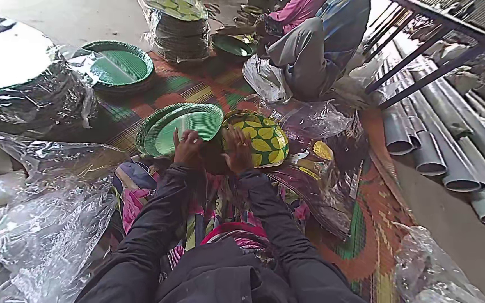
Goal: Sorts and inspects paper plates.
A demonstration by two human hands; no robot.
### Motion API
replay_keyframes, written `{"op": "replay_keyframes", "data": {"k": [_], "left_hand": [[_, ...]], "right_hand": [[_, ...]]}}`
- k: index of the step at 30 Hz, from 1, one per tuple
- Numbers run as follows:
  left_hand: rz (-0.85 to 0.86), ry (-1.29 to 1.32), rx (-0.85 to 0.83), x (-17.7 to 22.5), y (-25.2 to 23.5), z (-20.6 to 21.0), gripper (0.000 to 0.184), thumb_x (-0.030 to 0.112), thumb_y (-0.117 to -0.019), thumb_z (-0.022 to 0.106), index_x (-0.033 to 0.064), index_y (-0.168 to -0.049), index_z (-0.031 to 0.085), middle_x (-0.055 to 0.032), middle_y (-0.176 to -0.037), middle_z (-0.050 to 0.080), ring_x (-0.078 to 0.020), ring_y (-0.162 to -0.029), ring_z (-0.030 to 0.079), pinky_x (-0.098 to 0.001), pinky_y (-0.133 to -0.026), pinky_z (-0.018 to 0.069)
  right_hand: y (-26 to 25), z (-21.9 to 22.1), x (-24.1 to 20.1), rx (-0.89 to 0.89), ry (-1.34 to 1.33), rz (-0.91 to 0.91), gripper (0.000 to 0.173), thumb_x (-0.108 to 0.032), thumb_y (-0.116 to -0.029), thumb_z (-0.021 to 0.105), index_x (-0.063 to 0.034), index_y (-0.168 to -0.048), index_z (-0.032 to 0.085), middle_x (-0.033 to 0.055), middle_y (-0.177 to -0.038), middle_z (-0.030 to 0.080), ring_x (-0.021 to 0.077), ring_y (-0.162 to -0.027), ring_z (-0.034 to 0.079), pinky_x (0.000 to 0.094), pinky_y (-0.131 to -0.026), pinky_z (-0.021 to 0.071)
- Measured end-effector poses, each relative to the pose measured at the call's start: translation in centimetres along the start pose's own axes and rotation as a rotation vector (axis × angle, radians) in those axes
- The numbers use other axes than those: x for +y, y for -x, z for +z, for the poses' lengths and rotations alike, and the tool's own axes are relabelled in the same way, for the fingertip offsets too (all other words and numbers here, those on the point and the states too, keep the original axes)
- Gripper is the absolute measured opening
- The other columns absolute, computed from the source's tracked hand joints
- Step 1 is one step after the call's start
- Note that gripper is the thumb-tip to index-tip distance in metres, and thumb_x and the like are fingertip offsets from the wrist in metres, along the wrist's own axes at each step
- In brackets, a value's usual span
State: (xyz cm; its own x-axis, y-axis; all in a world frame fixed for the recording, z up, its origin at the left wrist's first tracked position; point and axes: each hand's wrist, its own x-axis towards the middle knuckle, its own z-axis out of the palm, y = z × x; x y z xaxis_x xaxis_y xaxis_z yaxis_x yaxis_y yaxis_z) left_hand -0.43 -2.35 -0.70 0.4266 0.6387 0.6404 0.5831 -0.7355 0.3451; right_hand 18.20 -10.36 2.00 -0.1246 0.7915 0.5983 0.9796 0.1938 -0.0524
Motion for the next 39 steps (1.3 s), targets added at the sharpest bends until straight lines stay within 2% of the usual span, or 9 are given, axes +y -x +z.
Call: {"op": "replay_keyframes", "data": {"k": [5,9,14,18,22,26,29,33,39], "left_hand": [[0.162,-0.027,0.437,2.6,1.0,-0.1,0.026,0.000,-0.0943,0.065,0.0156,-0.113,0.076,-0.0151,-0.120,0.073,-0.0389,-0.134,0.056,-0.0695,-0.119,0.0174],[0.007,-0.093,0.492,0.9,-0.1,1.3,0.043,0.032,-0.0955,0.072,0.0117,-0.133,0.062,-0.0238,-0.138,0.060,-0.0457,-0.139,0.048,-0.0718,-0.116,0.0216],[-0.334,0.077,0.045,-0.2,-0.2,1.6,0.082,0.022,-0.0838,0.084,0.0023,-0.153,0.045,-0.0323,-0.152,0.047,-0.0557,-0.143,0.040,-0.0769,-0.114,0.0256],[-0.597,0.022,-0.454,-0.9,-0.7,2.5,0.085,0.018,-0.0868,0.082,0.0025,-0.158,0.037,-0.0341,-0.158,0.038,-0.0533,-0.149,0.033,-0.0746,-0.115,0.0274],[-0.640,-0.112,-0.828,-1.1,-0.2,4.5,0.049,0.011,-0.1005,0.062,-0.0055,-0.145,0.051,-0.0351,-0.151,0.046,-0.0538,-0.139,0.046,-0.0726,-0.106,0.0414],[-0.621,-0.225,-0.930,0.2,-0.5,4.5,0.025,0.005,-0.0994,0.060,-0.0053,-0.120,0.070,-0.0302,-0.140,0.058,-0.0490,-0.131,0.055,-0.0678,-0.100,0.0482],[-0.690,-0.215,-0.802,0.6,-0.5,3.6,0.027,0.004,-0.0994,0.059,-0.0083,-0.122,0.067,-0.0325,-0.135,0.061,-0.0510,-0.128,0.057,-0.0692,-0.100,0.0476],[-0.395,-0.182,-0.165,0.0,-0.1,1.5,0.031,-0.004,-0.0990,0.049,-0.0050,-0.124,0.066,-0.0282,-0.129,0.067,-0.0456,-0.128,0.060,-0.0637,-0.111,0.0405],[0.447,-0.067,0.489,2.1,1.6,-1.2,0.014,0.007,-0.1021,0.060,0.0127,-0.107,0.073,-0.0068,-0.113,0.075,-0.0258,-0.124,0.062,-0.0528,-0.118,0.0304]], "right_hand": [[-5.2,-2.5,0.0,0.037,0.055,-0.128,0.019,0.009,-0.0868,0.064,0.0013,-0.097,0.078,0.0225,-0.104,0.075,0.0416,-0.096,0.073,0.0549,-0.091,0.0564],[-5.1,-3.9,2.1,0.302,0.277,-0.056,0.014,0.003,-0.0904,0.062,0.0016,-0.096,0.075,0.0246,-0.099,0.074,0.0447,-0.101,0.070,0.0565,-0.096,0.0513],[-2.3,-6.6,6.1,0.374,0.426,0.230,0.016,0.004,-0.0931,0.061,0.0036,-0.102,0.074,0.0292,-0.105,0.071,0.0515,-0.110,0.065,0.0602,-0.094,0.0506],[1.9,-6.1,7.1,-0.047,0.296,0.377,0.025,0.003,-0.0970,0.055,0.0044,-0.115,0.072,0.0319,-0.122,0.066,0.0523,-0.125,0.058,0.0633,-0.108,0.0417],[7.1,-0.4,7.2,-0.496,0.136,0.472,0.027,-0.007,-0.1032,0.055,0.0031,-0.125,0.068,0.0303,-0.130,0.064,0.0470,-0.130,0.057,0.0607,-0.117,0.0353],[8.2,1.3,5.9,-0.571,0.076,0.575,0.042,-0.027,-0.1082,0.053,0.0030,-0.137,0.059,0.0237,-0.137,0.064,0.0378,-0.135,0.056,0.0542,-0.120,0.0330],[9.0,1.3,5.0,-0.547,0.085,0.542,0.051,-0.032,-0.1042,0.061,0.0011,-0.143,0.055,0.0244,-0.146,0.057,0.0403,-0.142,0.048,0.0583,-0.121,0.0300],[8.8,0.7,2.8,-0.235,0.061,0.435,0.078,-0.018,-0.0875,0.079,-0.0011,-0.155,0.043,0.0299,-0.162,0.033,0.0498,-0.151,0.029,0.0656,-0.120,0.0260],[3.8,-4.6,0.0,0.427,0.229,-0.063,0.034,-0.012,-0.0966,0.063,-0.0109,-0.131,0.063,0.0213,-0.133,0.065,0.0425,-0.132,0.055,0.0629,-0.117,0.0283]]}}
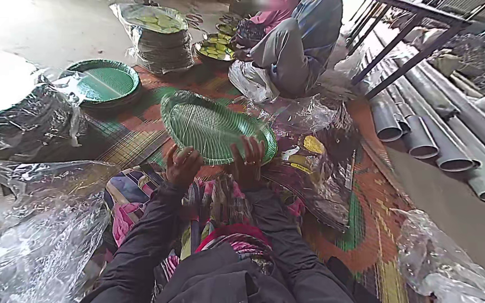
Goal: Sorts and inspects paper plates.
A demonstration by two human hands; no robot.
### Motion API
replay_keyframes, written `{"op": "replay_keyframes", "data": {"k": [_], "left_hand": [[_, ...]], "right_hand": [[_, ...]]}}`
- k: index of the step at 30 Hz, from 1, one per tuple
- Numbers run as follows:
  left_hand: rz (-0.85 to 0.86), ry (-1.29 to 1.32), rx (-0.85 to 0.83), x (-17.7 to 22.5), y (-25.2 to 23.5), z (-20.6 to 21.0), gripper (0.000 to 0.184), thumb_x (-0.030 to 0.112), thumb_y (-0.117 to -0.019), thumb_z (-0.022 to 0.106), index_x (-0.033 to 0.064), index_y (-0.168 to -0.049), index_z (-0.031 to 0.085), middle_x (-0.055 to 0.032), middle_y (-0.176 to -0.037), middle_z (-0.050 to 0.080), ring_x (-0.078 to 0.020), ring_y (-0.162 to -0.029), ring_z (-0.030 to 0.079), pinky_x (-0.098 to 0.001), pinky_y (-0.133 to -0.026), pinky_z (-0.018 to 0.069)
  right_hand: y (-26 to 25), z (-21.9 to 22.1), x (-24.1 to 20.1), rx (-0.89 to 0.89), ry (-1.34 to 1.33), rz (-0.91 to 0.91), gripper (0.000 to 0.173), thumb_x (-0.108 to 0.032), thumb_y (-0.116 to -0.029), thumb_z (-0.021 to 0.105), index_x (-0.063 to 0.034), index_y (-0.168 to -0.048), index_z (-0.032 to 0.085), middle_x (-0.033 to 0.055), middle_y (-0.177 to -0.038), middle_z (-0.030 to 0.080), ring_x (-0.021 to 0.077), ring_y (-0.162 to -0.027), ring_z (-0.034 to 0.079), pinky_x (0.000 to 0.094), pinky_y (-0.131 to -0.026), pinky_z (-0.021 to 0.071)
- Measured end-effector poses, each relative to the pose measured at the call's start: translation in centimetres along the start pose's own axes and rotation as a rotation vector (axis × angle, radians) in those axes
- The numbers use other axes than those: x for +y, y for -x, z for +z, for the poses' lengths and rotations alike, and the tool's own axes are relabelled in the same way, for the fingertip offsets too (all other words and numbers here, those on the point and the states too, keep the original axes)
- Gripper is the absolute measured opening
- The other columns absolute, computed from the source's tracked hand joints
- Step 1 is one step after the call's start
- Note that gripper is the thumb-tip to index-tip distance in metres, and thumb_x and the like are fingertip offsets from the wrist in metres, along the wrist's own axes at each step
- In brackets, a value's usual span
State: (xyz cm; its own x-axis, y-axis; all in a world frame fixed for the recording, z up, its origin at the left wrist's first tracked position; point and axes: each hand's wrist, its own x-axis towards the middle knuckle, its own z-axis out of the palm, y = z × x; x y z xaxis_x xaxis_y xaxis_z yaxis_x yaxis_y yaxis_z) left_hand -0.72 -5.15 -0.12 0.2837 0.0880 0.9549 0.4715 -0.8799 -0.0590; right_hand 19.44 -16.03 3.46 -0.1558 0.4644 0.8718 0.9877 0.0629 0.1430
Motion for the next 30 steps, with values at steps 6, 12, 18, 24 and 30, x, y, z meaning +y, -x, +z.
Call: {"op": "replay_keyframes", "data": {"k": [6,12,18,24,30], "left_hand": [[-0.258,0.009,-0.126,0.1,0.6,2.5,0.033,0.024,-0.1035,0.062,0.0067,-0.131,0.064,-0.0244,-0.136,0.063,-0.0445,-0.132,0.056,-0.0641,-0.115,0.0341],[-0.900,0.127,-1.463,-1.0,1.4,4.0,0.054,0.038,-0.1080,0.053,-0.0099,-0.132,0.061,-0.0338,-0.137,0.060,-0.0495,-0.136,0.052,-0.0683,-0.114,0.0340],[-0.633,0.303,-1.838,-0.6,0.7,3.9,0.058,0.038,-0.1133,0.038,-0.0116,-0.125,0.065,-0.0347,-0.132,0.062,-0.0491,-0.132,0.056,-0.0660,-0.111,0.0391],[-0.609,0.398,-1.635,-1.0,1.2,4.3,0.044,0.030,-0.1111,0.048,-0.0052,-0.133,0.061,-0.0320,-0.126,0.066,-0.0495,-0.124,0.061,-0.0683,-0.106,0.0429],[-0.636,0.426,-1.469,-1.3,1.5,4.3,0.038,0.025,-0.1107,0.049,-0.0023,-0.134,0.062,-0.0296,-0.122,0.068,-0.0472,-0.121,0.063,-0.0666,-0.105,0.0446]], "right_hand": [[-1.9,-1.0,3.2,-0.042,0.116,0.009,0.020,0.003,-0.0938,0.059,-0.0021,-0.100,0.077,0.0185,-0.097,0.077,0.0385,-0.098,0.073,0.0551,-0.096,0.0531],[0.3,2.0,6.0,-0.845,0.120,0.429,0.035,0.007,-0.0996,0.048,0.0030,-0.125,0.070,0.0262,-0.128,0.069,0.0462,-0.124,0.062,0.0651,-0.121,0.0235],[7.3,3.5,3.1,-0.947,0.024,0.524,0.066,-0.040,-0.1024,0.061,-0.0046,-0.155,0.045,0.0239,-0.162,0.038,0.0441,-0.154,0.028,0.0699,-0.123,0.0110],[7.4,4.3,1.5,-0.600,0.058,0.406,0.059,-0.019,-0.0948,0.071,0.0008,-0.148,0.053,0.0275,-0.153,0.049,0.0487,-0.145,0.042,0.0704,-0.118,0.0248],[7.9,5.2,2.2,-1.064,-0.141,0.404,0.055,-0.008,-0.1009,0.060,-0.0038,-0.154,0.046,0.0166,-0.159,0.046,0.0365,-0.151,0.039,0.0614,-0.123,0.0246]]}}
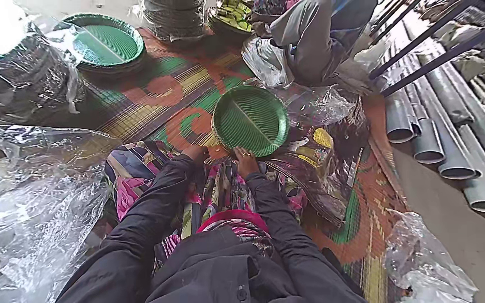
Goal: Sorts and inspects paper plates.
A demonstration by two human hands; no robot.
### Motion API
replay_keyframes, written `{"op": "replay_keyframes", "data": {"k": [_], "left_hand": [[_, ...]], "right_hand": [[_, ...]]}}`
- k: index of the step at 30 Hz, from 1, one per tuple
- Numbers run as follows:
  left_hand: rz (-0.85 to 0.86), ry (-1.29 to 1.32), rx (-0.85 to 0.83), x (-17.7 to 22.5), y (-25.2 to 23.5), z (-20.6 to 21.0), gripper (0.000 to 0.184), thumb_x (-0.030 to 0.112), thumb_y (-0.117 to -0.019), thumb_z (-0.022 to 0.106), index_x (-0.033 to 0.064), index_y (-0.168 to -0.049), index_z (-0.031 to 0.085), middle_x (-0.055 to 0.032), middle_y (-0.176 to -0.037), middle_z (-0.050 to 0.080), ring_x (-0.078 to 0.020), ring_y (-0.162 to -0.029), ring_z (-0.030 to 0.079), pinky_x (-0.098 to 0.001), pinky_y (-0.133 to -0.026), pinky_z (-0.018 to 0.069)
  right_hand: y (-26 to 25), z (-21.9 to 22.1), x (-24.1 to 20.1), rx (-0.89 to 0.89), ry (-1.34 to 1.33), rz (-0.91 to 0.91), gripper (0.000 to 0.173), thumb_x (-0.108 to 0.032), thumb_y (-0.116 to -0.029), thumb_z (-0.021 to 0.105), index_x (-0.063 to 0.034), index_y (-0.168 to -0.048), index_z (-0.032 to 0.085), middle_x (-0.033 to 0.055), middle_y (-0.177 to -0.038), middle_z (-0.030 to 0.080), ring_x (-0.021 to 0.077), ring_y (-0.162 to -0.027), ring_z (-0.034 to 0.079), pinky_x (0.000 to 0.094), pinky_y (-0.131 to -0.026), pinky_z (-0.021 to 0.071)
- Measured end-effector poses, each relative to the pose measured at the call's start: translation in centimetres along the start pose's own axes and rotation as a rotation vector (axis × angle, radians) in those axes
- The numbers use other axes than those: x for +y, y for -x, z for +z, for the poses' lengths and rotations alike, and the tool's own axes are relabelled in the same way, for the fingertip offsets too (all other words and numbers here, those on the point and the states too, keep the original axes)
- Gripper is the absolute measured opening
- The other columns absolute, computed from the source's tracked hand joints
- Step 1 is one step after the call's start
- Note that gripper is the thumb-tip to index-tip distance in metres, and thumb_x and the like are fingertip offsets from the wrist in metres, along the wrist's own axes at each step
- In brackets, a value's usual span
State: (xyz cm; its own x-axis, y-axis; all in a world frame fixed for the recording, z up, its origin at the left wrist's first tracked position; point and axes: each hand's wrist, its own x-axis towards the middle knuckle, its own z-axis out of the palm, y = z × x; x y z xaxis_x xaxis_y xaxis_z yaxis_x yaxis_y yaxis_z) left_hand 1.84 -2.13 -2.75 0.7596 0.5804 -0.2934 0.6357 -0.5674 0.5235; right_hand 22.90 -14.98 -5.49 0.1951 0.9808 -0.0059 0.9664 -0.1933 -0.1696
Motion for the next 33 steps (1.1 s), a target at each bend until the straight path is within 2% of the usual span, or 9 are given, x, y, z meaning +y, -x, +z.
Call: {"op": "replay_keyframes", "data": {"k": [6,10,14,20,23,26,28,30,33], "left_hand": [[-0.064,0.118,0.147,-0.2,-0.4,0.4,0.054,0.025,-0.1070,0.057,0.0063,-0.155,0.041,-0.0279,-0.119,0.069,-0.0490,-0.114,0.066,-0.0688,-0.100,0.0480],[-0.046,0.012,-0.040,-0.2,-0.6,0.5,0.045,0.026,-0.1081,0.055,0.0001,-0.145,0.053,-0.0307,-0.125,0.066,-0.0494,-0.122,0.062,-0.0679,-0.106,0.0440],[-0.005,-0.066,-0.106,0.1,-0.6,0.8,0.042,0.027,-0.1086,0.054,0.0003,-0.140,0.059,-0.0292,-0.125,0.067,-0.0474,-0.124,0.062,-0.0648,-0.109,0.0428],[-0.090,0.009,0.001,0.5,-0.1,0.5,0.047,0.030,-0.1085,0.055,0.0046,-0.148,0.051,-0.0300,-0.124,0.067,-0.0498,-0.121,0.063,-0.0699,-0.103,0.0450],[-0.120,0.269,0.189,0.1,-0.2,0.9,0.055,0.037,-0.1117,0.045,0.0026,-0.155,0.040,-0.0294,-0.116,0.070,-0.0476,-0.108,0.069,-0.0671,-0.098,0.0504],[-0.204,0.826,0.352,0.5,-0.1,1.2,0.062,0.050,-0.1127,0.028,0.0027,-0.150,0.043,-0.0269,-0.104,0.071,-0.0365,-0.083,0.073,-0.0525,-0.078,0.0592],[-0.274,1.082,0.372,0.4,0.4,0.6,0.063,0.049,-0.1095,0.045,-0.0009,-0.149,0.042,-0.0292,-0.123,0.065,-0.0370,-0.097,0.071,-0.0530,-0.085,0.0595],[-0.271,1.118,0.498,0.2,0.7,0.2,0.047,0.020,-0.1048,0.061,-0.0057,-0.142,0.047,-0.0265,-0.128,0.063,-0.0316,-0.108,0.068,-0.0493,-0.095,0.0569],[-0.309,1.116,0.803,-1.4,0.5,-0.6,0.042,0.013,-0.1062,0.056,-0.0098,-0.140,0.049,-0.0282,-0.132,0.061,-0.0321,-0.119,0.064,-0.0494,-0.105,0.0514]], "right_hand": [[0.5,1.5,-0.4,0.156,0.017,-0.018,0.058,-0.006,-0.0988,0.060,-0.0029,-0.155,0.044,0.0182,-0.160,0.044,0.0377,-0.152,0.036,0.0602,-0.123,0.0232],[0.8,1.4,-0.7,0.253,-0.006,0.098,0.065,-0.014,-0.0967,0.066,0.0016,-0.155,0.041,0.0266,-0.160,0.040,0.0444,-0.151,0.034,0.0641,-0.122,0.0226],[0.7,0.6,-1.0,0.134,0.016,0.173,0.058,-0.020,-0.1016,0.062,0.0009,-0.153,0.044,0.0253,-0.150,0.053,0.0421,-0.146,0.043,0.0642,-0.124,0.0179],[0.7,0.3,-0.8,0.202,0.062,0.137,0.049,-0.011,-0.0952,0.069,-0.0034,-0.143,0.060,0.0305,-0.133,0.063,0.0492,-0.127,0.057,0.0615,-0.115,0.0341],[1.6,1.2,-0.7,0.433,0.062,-0.064,0.043,0.005,-0.0877,0.067,-0.0057,-0.130,0.072,0.0259,-0.114,0.072,0.0468,-0.110,0.067,0.0625,-0.109,0.0405],[2.4,1.7,-1.5,0.653,0.085,-0.342,0.042,0.009,-0.0842,0.068,-0.0083,-0.121,0.076,0.0185,-0.107,0.076,0.0397,-0.101,0.072,0.0626,-0.107,0.0446],[2.2,2.2,-2.0,0.696,0.121,-0.448,0.040,0.005,-0.0855,0.070,-0.0108,-0.122,0.076,0.0156,-0.112,0.076,0.0375,-0.106,0.072,0.0640,-0.107,0.0438],[2.1,2.2,-2.4,0.662,0.128,-0.424,0.050,0.003,-0.0861,0.071,-0.0115,-0.134,0.069,0.0186,-0.130,0.070,0.0426,-0.124,0.064,0.0698,-0.110,0.0367],[1.7,2.1,-2.2,0.712,0.103,-0.243,0.061,-0.003,-0.0879,0.068,-0.0049,-0.148,0.054,0.0260,-0.153,0.050,0.0504,-0.142,0.045,0.0736,-0.114,0.0263]]}}
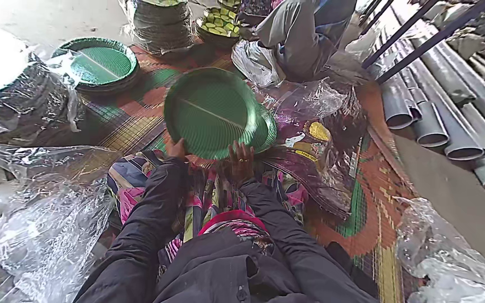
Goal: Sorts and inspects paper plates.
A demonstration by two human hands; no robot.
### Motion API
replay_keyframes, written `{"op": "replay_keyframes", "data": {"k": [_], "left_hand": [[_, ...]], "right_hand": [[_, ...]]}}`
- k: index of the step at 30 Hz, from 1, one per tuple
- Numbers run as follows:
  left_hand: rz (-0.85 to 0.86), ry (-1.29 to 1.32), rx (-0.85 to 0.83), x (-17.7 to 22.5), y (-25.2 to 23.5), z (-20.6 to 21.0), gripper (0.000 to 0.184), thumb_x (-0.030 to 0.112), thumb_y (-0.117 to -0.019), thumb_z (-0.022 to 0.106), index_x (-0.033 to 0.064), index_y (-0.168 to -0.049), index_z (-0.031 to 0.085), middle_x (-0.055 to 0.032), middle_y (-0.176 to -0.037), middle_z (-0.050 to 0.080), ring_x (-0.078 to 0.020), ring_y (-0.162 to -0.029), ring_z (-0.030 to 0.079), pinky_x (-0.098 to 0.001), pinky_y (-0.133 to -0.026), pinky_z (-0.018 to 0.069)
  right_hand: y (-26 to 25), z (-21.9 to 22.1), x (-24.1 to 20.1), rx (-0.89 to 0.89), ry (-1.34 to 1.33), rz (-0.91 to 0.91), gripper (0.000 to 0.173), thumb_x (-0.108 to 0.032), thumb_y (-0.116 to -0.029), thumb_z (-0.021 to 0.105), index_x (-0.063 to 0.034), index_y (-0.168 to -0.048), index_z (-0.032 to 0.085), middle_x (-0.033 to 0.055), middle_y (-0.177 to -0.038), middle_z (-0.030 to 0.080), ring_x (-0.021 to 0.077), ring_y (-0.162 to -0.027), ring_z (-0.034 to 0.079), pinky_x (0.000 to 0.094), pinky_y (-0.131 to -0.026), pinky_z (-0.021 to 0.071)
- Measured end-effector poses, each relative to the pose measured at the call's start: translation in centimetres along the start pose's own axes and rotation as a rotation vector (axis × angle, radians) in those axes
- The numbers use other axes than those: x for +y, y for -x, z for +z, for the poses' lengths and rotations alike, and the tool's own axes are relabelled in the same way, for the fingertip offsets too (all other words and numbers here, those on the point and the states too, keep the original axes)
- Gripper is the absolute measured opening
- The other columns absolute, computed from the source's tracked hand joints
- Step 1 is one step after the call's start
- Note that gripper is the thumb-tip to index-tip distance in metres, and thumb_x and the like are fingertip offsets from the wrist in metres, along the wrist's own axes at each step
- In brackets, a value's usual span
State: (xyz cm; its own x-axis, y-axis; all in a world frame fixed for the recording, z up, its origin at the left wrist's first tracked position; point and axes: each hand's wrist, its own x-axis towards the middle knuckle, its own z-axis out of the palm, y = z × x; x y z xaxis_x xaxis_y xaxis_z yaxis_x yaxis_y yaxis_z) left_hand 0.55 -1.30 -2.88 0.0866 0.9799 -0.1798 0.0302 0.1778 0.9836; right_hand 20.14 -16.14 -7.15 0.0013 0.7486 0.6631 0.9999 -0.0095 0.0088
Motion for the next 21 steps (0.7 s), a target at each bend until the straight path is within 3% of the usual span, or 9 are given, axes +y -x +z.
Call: {"op": "replay_keyframes", "data": {"k": [3,5,7,8,11,12,14,18,21], "left_hand": [[-0.089,-0.031,0.257,0.4,-1.3,-1.3,0.054,0.026,-0.1068,0.056,-0.0089,-0.146,0.044,-0.0295,-0.137,0.059,-0.0362,-0.128,0.060,-0.0515,-0.110,0.0470],[-0.164,-0.064,0.296,0.3,-1.6,-1.5,0.056,0.029,-0.1068,0.056,-0.0089,-0.146,0.043,-0.0301,-0.138,0.059,-0.0377,-0.131,0.059,-0.0519,-0.111,0.0456],[-0.235,-0.105,0.234,-0.3,-2.1,-1.1,0.052,0.026,-0.1093,0.051,-0.0087,-0.147,0.041,-0.0277,-0.136,0.061,-0.0340,-0.123,0.065,-0.0464,-0.104,0.0544],[-0.287,-0.110,0.181,-0.6,-2.3,-0.9,0.053,0.024,-0.1093,0.051,-0.0098,-0.148,0.040,-0.0297,-0.141,0.057,-0.0362,-0.126,0.062,-0.0483,-0.107,0.0513],[-0.368,-0.189,0.002,-1.7,-2.8,-0.2,0.051,0.026,-0.1103,0.049,-0.0094,-0.146,0.043,-0.0290,-0.137,0.059,-0.0334,-0.116,0.068,-0.0445,-0.099,0.0571],[-0.369,-0.323,-0.083,-1.6,-2.8,-0.1,0.055,0.032,-0.1121,0.045,-0.0122,-0.144,0.044,-0.0302,-0.140,0.057,-0.0334,-0.123,0.065,-0.0443,-0.105,0.0532],[-0.307,-0.695,-0.248,-0.7,-1.9,0.1,0.066,0.043,-0.1129,0.037,-0.0164,-0.134,0.055,-0.0351,-0.143,0.055,-0.0421,-0.139,0.052,-0.0555,-0.118,0.0367],[-0.078,-1.130,-0.303,1.4,1.7,1.5,0.062,0.049,-0.1107,0.037,-0.0024,-0.119,0.071,-0.0293,-0.128,0.067,-0.0464,-0.127,0.061,-0.0682,-0.102,0.0469],[0.031,-1.194,-0.254,3.1,3.8,1.9,0.058,0.048,-0.1109,0.038,0.0014,-0.119,0.071,-0.0256,-0.126,0.069,-0.0450,-0.124,0.064,-0.0671,-0.098,0.0497]], "right_hand": [[-0.2,0.6,0.9,0.031,0.028,0.175,0.066,-0.018,-0.0899,0.073,0.0030,-0.149,0.050,0.0302,-0.154,0.046,0.0528,-0.144,0.041,0.0734,-0.115,0.0261],[-0.4,0.1,1.1,-0.167,0.016,0.290,0.073,-0.017,-0.0928,0.071,0.0026,-0.156,0.040,0.0286,-0.160,0.039,0.0494,-0.150,0.034,0.0710,-0.119,0.0214],[-0.9,-0.1,1.4,-0.437,0.007,0.384,0.072,-0.015,-0.0984,0.065,-0.0010,-0.161,0.031,0.0248,-0.162,0.037,0.0429,-0.153,0.031,0.0665,-0.123,0.0164],[-1.3,-0.1,1.5,-0.548,-0.004,0.418,0.069,-0.014,-0.1013,0.061,-0.0016,-0.161,0.030,0.0249,-0.160,0.041,0.0416,-0.152,0.034,0.0649,-0.125,0.0140],[-2.5,-0.6,1.7,-0.712,0.020,0.443,0.062,-0.012,-0.1049,0.054,-0.0037,-0.161,0.031,0.0259,-0.150,0.054,0.0410,-0.146,0.044,0.0589,-0.127,0.0138],[-2.8,-0.6,1.8,-0.705,0.041,0.430,0.060,-0.009,-0.1036,0.055,-0.0038,-0.160,0.034,0.0265,-0.144,0.058,0.0417,-0.142,0.049,0.0575,-0.126,0.0177],[-3.0,-0.8,2.3,-0.671,0.040,0.407,0.052,-0.003,-0.0992,0.060,-0.0026,-0.151,0.050,0.0270,-0.138,0.062,0.0438,-0.135,0.054,0.0568,-0.120,0.0300],[-4.9,-2.4,3.5,-0.759,-0.024,0.467,0.040,0.002,-0.0979,0.057,-0.0101,-0.135,0.068,0.0250,-0.142,0.058,0.0431,-0.137,0.050,0.0566,-0.113,0.0407],[-5.4,-3.8,3.8,-0.606,-0.114,0.488,0.038,0.003,-0.0981,0.055,-0.0110,-0.129,0.073,0.0236,-0.130,0.065,0.0428,-0.130,0.056,0.0562,-0.109,0.0446]]}}
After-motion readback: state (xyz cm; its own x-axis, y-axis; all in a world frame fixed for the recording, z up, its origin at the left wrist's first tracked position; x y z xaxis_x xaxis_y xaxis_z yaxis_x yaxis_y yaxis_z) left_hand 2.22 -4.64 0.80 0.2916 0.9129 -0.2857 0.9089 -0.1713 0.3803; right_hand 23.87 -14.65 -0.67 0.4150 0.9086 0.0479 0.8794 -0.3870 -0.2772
